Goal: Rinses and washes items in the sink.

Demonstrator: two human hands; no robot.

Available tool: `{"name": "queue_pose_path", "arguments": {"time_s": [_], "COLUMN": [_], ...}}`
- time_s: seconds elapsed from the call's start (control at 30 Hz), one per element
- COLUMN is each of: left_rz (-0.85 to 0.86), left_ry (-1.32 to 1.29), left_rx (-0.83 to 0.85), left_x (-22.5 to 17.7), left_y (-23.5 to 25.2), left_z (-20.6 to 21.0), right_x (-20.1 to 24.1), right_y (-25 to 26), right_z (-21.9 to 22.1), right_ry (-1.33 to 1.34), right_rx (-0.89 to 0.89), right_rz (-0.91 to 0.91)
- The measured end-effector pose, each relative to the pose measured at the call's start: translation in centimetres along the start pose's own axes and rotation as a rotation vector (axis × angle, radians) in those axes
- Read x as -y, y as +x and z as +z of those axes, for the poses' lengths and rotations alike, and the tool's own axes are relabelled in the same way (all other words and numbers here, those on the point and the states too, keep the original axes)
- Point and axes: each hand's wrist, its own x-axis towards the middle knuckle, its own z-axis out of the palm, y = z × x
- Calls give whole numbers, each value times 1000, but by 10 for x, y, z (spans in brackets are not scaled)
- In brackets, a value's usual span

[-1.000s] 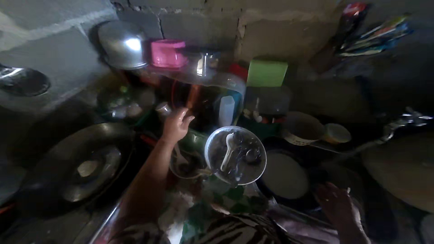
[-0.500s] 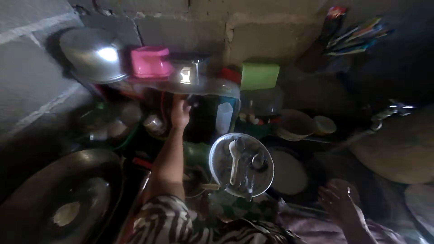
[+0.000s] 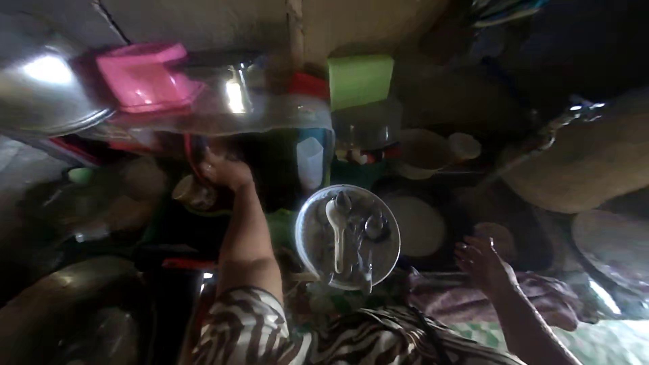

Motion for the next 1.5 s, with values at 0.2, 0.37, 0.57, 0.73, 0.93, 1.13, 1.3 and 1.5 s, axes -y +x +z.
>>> {"name": "queue_pose_path", "arguments": {"time_s": [0.2,0.37,0.57,0.73,0.93,1.13,1.3,1.5], "left_rz": [31,125,210,97,263,309,331,-156], "left_ry": [295,365,244,55,-272,-205,-184,-51], "left_rx": [33,86,96,209,387,446,661,1102], "left_x": [4,-16,-21,-61,-92,-152,-164,-156], "left_y": [-8,-34,-35,-84,-206,-363,-450,-488], "left_z": [29,19,-3,-53,-125,-132,-47,59], "right_x": [-3,2,-27,-40,-64,-60,-30,-18], "right_y": [19,44,124,162,167,211,218,237], "right_z": [6,13,-8,3,43,24,8,4], "right_ry": [-41,-99,-567,-1084,-1293,-1223,-1401,-1562], "right_rx": [-14,-80,71,129,584,558,936,851], "right_rz": [50,149,84,-10,-233,-559,-595,-412]}}
